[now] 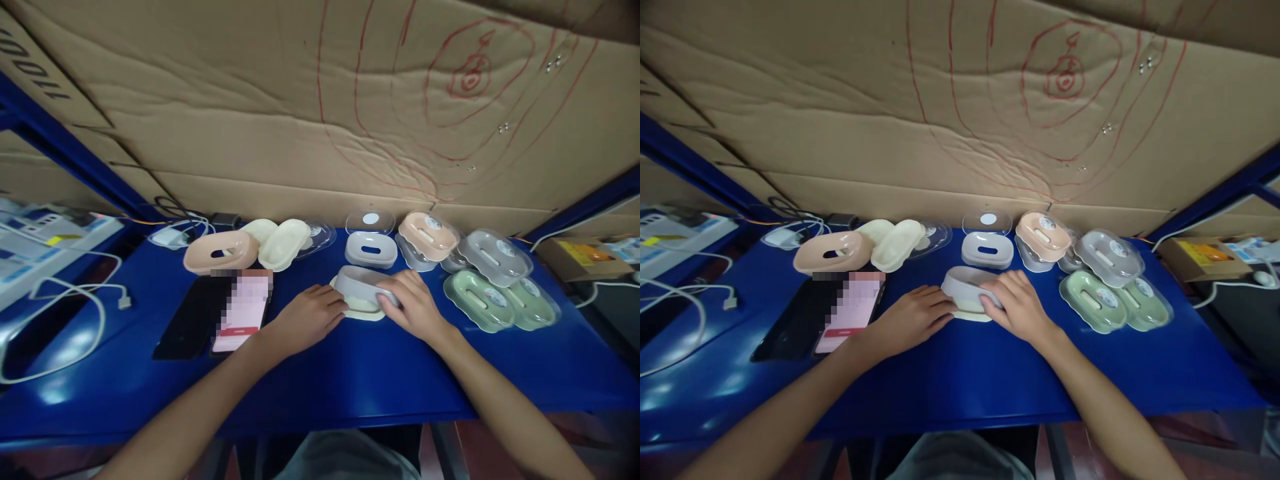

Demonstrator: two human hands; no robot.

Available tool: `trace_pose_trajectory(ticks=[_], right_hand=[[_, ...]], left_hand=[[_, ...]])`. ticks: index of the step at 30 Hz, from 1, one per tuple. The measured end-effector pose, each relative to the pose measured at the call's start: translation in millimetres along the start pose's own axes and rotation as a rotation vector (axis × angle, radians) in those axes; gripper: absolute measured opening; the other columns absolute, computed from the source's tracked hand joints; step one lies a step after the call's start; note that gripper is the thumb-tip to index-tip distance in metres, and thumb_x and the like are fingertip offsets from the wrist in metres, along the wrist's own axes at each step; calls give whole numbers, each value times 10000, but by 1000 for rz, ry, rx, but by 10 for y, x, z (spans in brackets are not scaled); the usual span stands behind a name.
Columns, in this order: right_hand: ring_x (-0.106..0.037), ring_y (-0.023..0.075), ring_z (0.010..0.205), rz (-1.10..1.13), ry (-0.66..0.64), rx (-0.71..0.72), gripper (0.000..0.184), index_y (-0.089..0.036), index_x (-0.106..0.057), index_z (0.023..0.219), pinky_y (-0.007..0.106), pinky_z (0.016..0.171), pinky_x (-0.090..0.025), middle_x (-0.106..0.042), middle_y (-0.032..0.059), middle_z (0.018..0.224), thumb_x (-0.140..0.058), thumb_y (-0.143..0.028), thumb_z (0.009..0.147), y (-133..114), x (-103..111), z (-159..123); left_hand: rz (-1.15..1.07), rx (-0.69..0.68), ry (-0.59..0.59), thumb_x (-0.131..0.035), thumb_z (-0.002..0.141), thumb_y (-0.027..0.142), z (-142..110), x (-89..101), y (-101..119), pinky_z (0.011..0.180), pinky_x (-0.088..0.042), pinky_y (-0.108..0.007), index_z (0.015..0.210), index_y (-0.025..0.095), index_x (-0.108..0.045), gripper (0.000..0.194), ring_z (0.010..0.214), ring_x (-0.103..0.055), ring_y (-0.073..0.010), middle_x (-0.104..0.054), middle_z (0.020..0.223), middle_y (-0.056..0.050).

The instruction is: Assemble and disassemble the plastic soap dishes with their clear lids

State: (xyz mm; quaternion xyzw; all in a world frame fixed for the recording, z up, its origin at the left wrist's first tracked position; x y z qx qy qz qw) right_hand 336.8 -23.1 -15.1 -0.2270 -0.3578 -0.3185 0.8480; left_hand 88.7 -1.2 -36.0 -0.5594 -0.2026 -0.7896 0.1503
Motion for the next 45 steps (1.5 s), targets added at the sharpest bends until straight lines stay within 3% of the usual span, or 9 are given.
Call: trace_pose_trajectory(ticks=[4,8,12,15,19,26,34,38,45], right_hand=[[-648,225,858,-83,-35,38,163,-254,-701,1193,397,802,-467,-757,49,971,-596,-287,1073,-21,27,-12],[-666,246,933,-55,-236,67,203,-229,-696,1224,411,841,-494,-752,67,997,-589,-333,1086,-70,-107,-21],[-677,281,1117,10,-388,70,291,-205,-668,1291,467,971,-512,-752,110,1192,-602,-394,1079,-144,-215,-23],[-674,284,1174,-20,-391,96,330,-202,-644,1360,475,1021,-503,-751,114,1260,-615,-370,1078,-178,-213,-16],[-703,259,1059,-19,-328,151,255,-203,-683,1276,427,934,-510,-783,87,1162,-633,-348,1073,-156,-166,-14],[-681,200,942,165,-252,24,104,-203,-689,1097,376,896,-467,-758,35,995,-674,-296,1055,-52,-20,0],[-667,285,1063,3,-532,2,294,-205,-643,1285,435,916,-508,-733,92,1142,-697,-339,1029,-175,-44,-1],[-684,278,1025,-48,-461,100,261,-168,-657,1257,440,932,-539,-744,95,1102,-650,-332,1054,-167,-107,-17],[-695,253,1023,-133,-334,193,203,-152,-701,1225,400,909,-543,-767,93,1099,-596,-241,1076,-196,-242,-24]], left_hand=[[75,-83,93,-569,1068,168,-57,182,-12,800,-539,-340,979,192,-705,164,827,-686,-190,-716,924,-40],[88,-50,302,-629,1061,286,-64,399,14,807,-530,-349,983,193,-674,129,879,-686,-213,-714,951,-46],[120,-58,109,-697,1030,374,-13,328,9,1006,-510,-459,1275,194,-644,309,1184,-665,-308,-708,1278,-123],[151,-56,-18,-667,1041,265,3,195,-17,1054,-478,-480,1255,193,-643,227,1199,-663,-298,-721,1259,-112],[162,-69,8,-551,1063,125,-7,144,-12,1080,-459,-476,1232,189,-651,206,1201,-663,-268,-730,1247,-95],[55,-53,95,-583,1065,173,25,88,36,1044,-529,-436,1375,180,-607,311,1199,-674,-275,-707,1303,-105],[26,-62,56,-575,1061,151,19,-16,32,1016,-563,-426,1325,169,-637,272,1196,-680,-276,-705,1272,-105],[19,-46,60,-579,1033,102,17,13,20,1030,-556,-440,1335,153,-648,314,1220,-672,-288,-708,1286,-113],[-164,76,37,-752,972,261,32,126,-86,1021,-530,-420,1236,240,-708,269,1153,-699,-246,-734,1222,-51]])
Point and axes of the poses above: each hand's wrist, its own z-axis towards the middle knuckle, its own x-axis out of the back of the hand, y = z × x, the point moved 2 cm from there along z, towards the middle knuckle
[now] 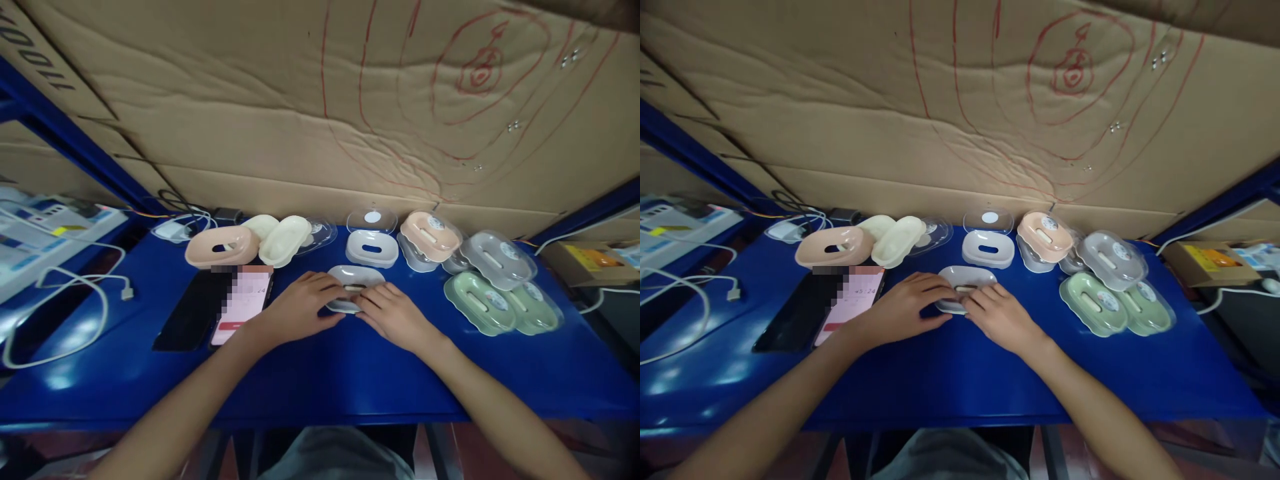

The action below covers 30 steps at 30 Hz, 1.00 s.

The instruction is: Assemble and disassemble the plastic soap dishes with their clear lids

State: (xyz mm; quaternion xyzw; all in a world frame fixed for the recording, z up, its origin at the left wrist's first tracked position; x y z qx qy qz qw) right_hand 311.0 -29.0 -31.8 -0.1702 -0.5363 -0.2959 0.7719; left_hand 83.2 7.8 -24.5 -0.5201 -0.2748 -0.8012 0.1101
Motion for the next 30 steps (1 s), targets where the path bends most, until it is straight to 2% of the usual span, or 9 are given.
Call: trace_pose_trajectory(ticks=[3,7,9,13,16,19,23,25,30], right_hand=[[-699,254,1006,-6,26,24,186,-145,-722,1188,407,913,-535,-770,98,1061,-590,-190,1065,4,-50,0],[-696,256,1058,120,32,-19,190,-163,-719,1187,414,942,-535,-771,100,1118,-610,-268,1073,47,-66,-5],[-692,268,1082,151,26,-38,220,-167,-711,1205,426,955,-536,-768,100,1132,-614,-316,1076,57,-61,-6],[-682,284,1133,186,-22,-72,260,-172,-678,1285,450,973,-536,-750,114,1182,-601,-314,1081,57,-57,-7],[-669,289,1175,219,-43,-84,255,-178,-667,1300,466,1008,-529,-738,124,1216,-599,-283,1077,59,-49,-10],[-666,286,1195,246,-49,-88,249,-192,-666,1304,475,1024,-530,-734,125,1226,-593,-263,1077,67,-41,-20],[-671,294,1205,259,-52,-74,269,-183,-660,1321,492,1022,-548,-728,140,1263,-601,-258,1069,78,-50,-40],[-672,295,1210,252,-37,-65,285,-182,-655,1335,497,1025,-558,-722,143,1288,-604,-255,1065,91,-56,-47],[-676,280,1194,125,195,25,261,-207,-686,1296,470,1024,-570,-720,134,1263,-600,-228,1050,101,-4,-70]], left_hand=[[149,-36,-57,-705,982,177,-11,-24,29,972,-537,-427,1176,202,-712,196,1134,-699,-269,-737,1184,-76],[167,-38,-10,-666,1029,283,107,47,30,920,-546,-396,1101,214,-724,115,1025,-720,-244,-753,1085,-58],[206,48,83,-601,1061,307,313,139,-49,913,-556,-387,1119,212,-721,164,1021,-719,-243,-751,1095,-71],[319,224,179,-560,1068,255,937,247,-310,1033,-542,-399,1414,192,-606,355,1242,-660,-278,-680,1336,-126],[367,296,169,-649,1003,199,1332,180,-475,1057,-533,-412,1543,165,-487,565,1348,-597,-319,-581,1486,-174],[406,347,156,-668,968,135,1518,45,-558,1017,-540,-418,1529,148,-490,589,1265,-638,-322,-616,1401,-186],[446,358,184,-564,1024,132,1489,-24,-550,941,-548,-383,1243,147,-655,238,1129,-673,-284,-670,1207,-148],[465,338,223,-500,1057,148,1349,17,-493,877,-553,-352,1151,164,-671,195,1085,-676,-262,-667,1162,-130],[520,228,314,-451,1086,186,593,112,-236,791,-553,-328,1079,191,-668,217,958,-675,-231,-659,1022,-87]])
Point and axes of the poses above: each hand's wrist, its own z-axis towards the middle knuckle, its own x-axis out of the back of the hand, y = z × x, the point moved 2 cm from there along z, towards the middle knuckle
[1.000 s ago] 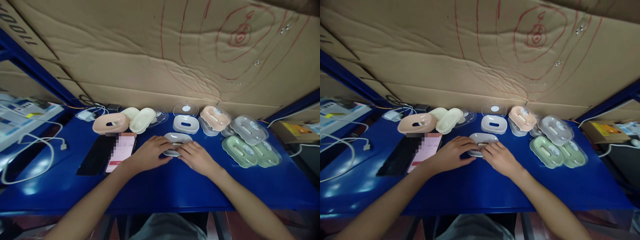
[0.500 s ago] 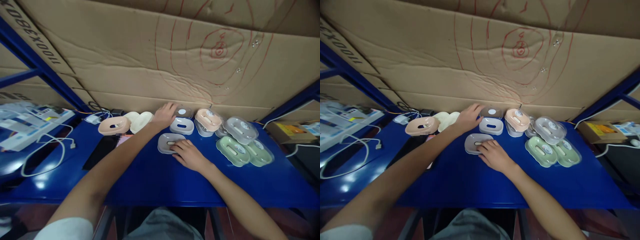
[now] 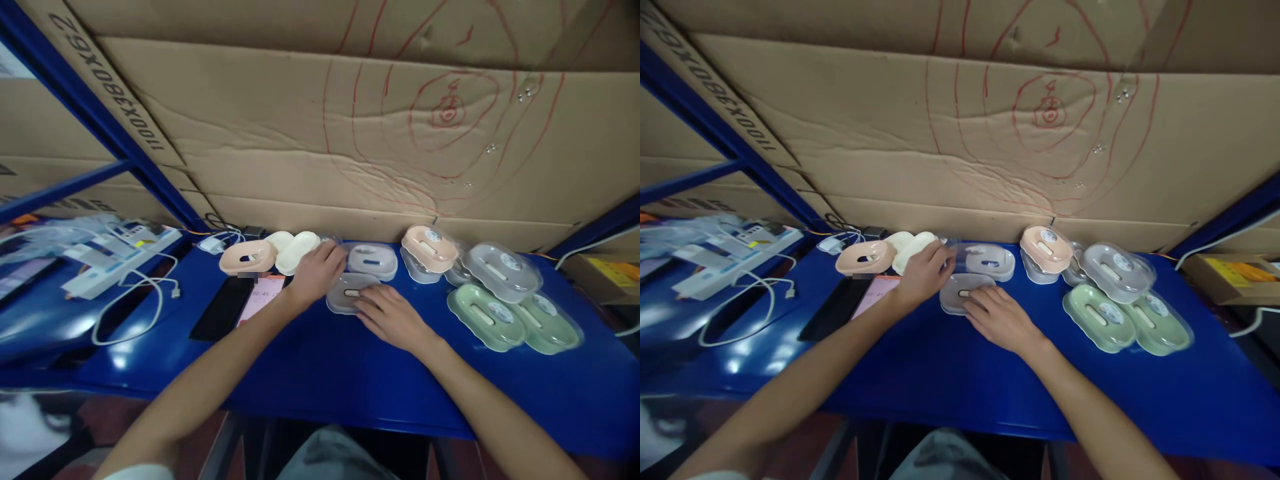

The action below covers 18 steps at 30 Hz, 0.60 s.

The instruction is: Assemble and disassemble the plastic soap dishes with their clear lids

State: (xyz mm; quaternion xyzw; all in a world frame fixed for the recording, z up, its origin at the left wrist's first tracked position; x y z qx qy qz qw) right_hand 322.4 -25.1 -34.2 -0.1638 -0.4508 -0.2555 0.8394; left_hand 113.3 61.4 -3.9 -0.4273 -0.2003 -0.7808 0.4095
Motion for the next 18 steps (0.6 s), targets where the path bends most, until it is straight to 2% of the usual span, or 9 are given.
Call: trace_pose_trajectory(ticks=[3,5,7,9,14,16,18], right_hand=[[-678,283,1194,-36,193,-43,302,-262,-684,1322,486,1041,-559,-717,111,1242,-651,-253,1022,-22,58,-21],[-626,322,1323,-27,210,-125,412,-304,-637,1420,553,1107,-523,-666,124,1381,-680,-295,1009,-17,67,-28],[-504,376,1483,-10,135,-184,527,-319,-564,1522,632,1172,-464,-552,145,1562,-691,-348,1011,15,45,-27],[-394,390,1576,26,26,-207,600,-315,-488,1600,660,1213,-430,-435,151,1679,-669,-364,1031,70,5,-30],[-402,306,1594,154,-104,-238,596,-342,-410,1660,579,1241,-465,-403,116,1717,-543,-248,1086,202,-45,-72],[-378,309,1608,175,-141,-250,613,-351,-399,1666,586,1251,-457,-378,107,1732,-571,-278,1082,221,-42,-83],[-329,333,1630,181,-178,-261,670,-357,-372,1679,615,1257,-442,-338,105,1753,-632,-344,1061,232,-40,-86]], left_hand=[[-5,-100,19,-447,1079,179,-438,148,-19,746,-548,-320,974,201,-663,240,868,-661,-215,-651,915,-68],[-17,-163,15,-445,1075,173,-596,183,-21,698,-535,-308,923,203,-651,258,830,-650,-207,-646,887,-65],[-33,-206,6,-449,1071,161,-644,187,-16,677,-533,-303,922,197,-646,250,828,-649,-207,-647,892,-68],[-53,-231,-4,-460,1064,144,-630,182,-10,679,-542,-303,950,189,-647,223,844,-653,-212,-648,909,-70],[-137,-252,-32,-496,1064,146,-630,188,-22,694,-580,-296,1073,177,-642,150,901,-669,-218,-650,1007,-82],[-200,-237,-56,-547,1067,202,-664,188,-44,800,-621,-339,1199,179,-627,156,995,-681,-239,-654,1128,-109],[-254,-218,-93,-623,1053,287,-695,177,-59,921,-634,-431,1298,191,-596,263,1116,-677,-288,-638,1263,-141]])
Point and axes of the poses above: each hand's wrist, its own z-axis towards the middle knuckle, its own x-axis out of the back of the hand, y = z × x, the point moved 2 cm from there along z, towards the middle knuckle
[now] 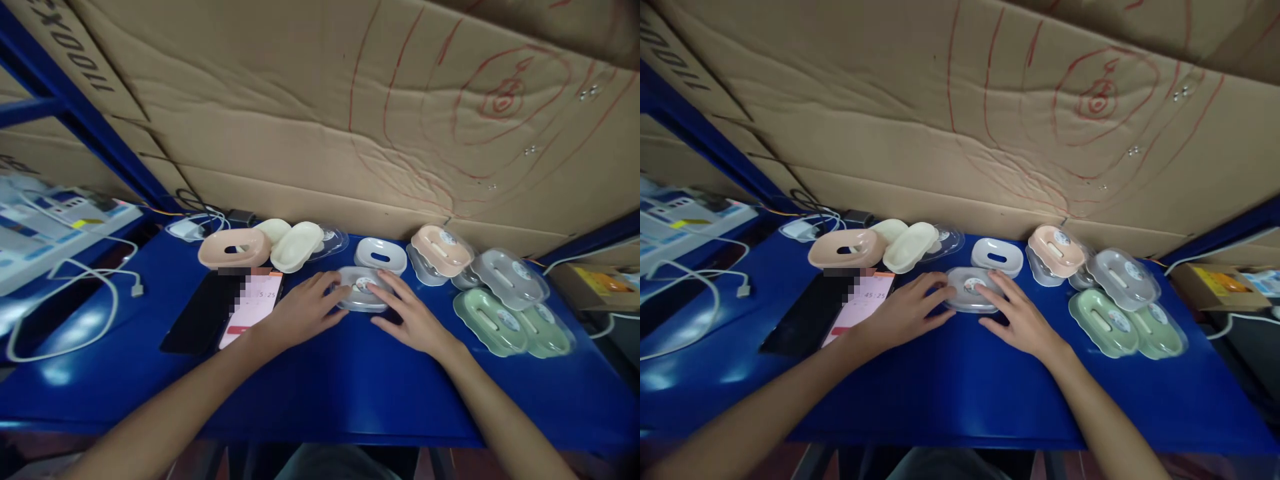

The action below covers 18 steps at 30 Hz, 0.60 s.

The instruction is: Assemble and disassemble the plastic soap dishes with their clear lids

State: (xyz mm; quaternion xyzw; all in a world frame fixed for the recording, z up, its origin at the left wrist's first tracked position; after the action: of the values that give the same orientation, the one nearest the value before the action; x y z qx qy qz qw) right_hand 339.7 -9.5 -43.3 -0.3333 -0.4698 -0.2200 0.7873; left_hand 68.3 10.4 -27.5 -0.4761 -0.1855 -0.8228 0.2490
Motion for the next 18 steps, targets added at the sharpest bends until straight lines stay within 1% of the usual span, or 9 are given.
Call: trace_pose_trajectory(ticks=[2,3,5,7,9,12,14,18], right_hand=[[-308,348,1637,-7,6,-13,701,-374,-350,1687,648,1261,-424,-336,100,1754,-651,-359,1054,17,0,1],[-316,349,1633,-12,25,-16,694,-386,-348,1686,660,1262,-417,-355,96,1745,-642,-343,1059,30,-2,2],[-356,343,1614,-20,73,-13,679,-405,-357,1679,671,1263,-411,-412,91,1710,-628,-307,1065,59,-12,3],[-397,346,1590,-24,106,-7,679,-406,-369,1675,669,1256,-423,-451,95,1681,-635,-304,1059,83,-27,4],[-420,353,1575,-29,113,-12,680,-403,-375,1675,664,1243,-443,-459,101,1675,-639,-315,1054,96,-40,7],[-414,354,1578,-44,102,-24,677,-407,-368,1678,667,1240,-444,-450,101,1681,-631,-325,1059,86,-53,13],[-382,351,1598,-59,90,-21,678,-406,-354,1683,668,1247,-434,-428,103,1698,-620,-314,1066,62,-61,18],[-319,346,1634,-69,75,0,691,-384,-333,1696,654,1266,-416,-362,113,1743,-606,-272,1071,7,-100,27]], left_hand=[[-30,27,-38,-679,1032,343,-18,-27,3,1011,-615,-521,1362,212,-567,373,1228,-654,-342,-609,1371,-159],[-44,48,-54,-690,1027,345,-22,-45,9,1044,-601,-550,1392,223,-551,408,1288,-634,-364,-585,1423,-167],[-91,101,-61,-687,1030,327,-26,-84,26,1088,-583,-576,1440,231,-515,454,1391,-584,-392,-515,1527,-191],[-171,165,-59,-669,1040,323,-35,-127,42,1094,-590,-571,1475,230,-477,485,1431,-570,-395,-431,1615,-211],[-243,218,-67,-642,1053,328,-49,-167,55,1056,-623,-556,1506,247,-442,502,1400,-612,-380,-379,1664,-207],[-281,254,-68,-606,1061,284,-66,-199,64,1030,-646,-540,1529,286,-416,505,1357,-653,-352,-373,1678,-177],[-275,265,-56,-608,1052,248,-67,-199,65,1018,-654,-525,1499,285,-440,479,1322,-675,-335,-403,1649,-162],[-210,303,-59,-665,1015,217,-42,-160,56,920,-686,-468,1374,244,-523,386,1182,-732,-296,-485,1534,-150]])
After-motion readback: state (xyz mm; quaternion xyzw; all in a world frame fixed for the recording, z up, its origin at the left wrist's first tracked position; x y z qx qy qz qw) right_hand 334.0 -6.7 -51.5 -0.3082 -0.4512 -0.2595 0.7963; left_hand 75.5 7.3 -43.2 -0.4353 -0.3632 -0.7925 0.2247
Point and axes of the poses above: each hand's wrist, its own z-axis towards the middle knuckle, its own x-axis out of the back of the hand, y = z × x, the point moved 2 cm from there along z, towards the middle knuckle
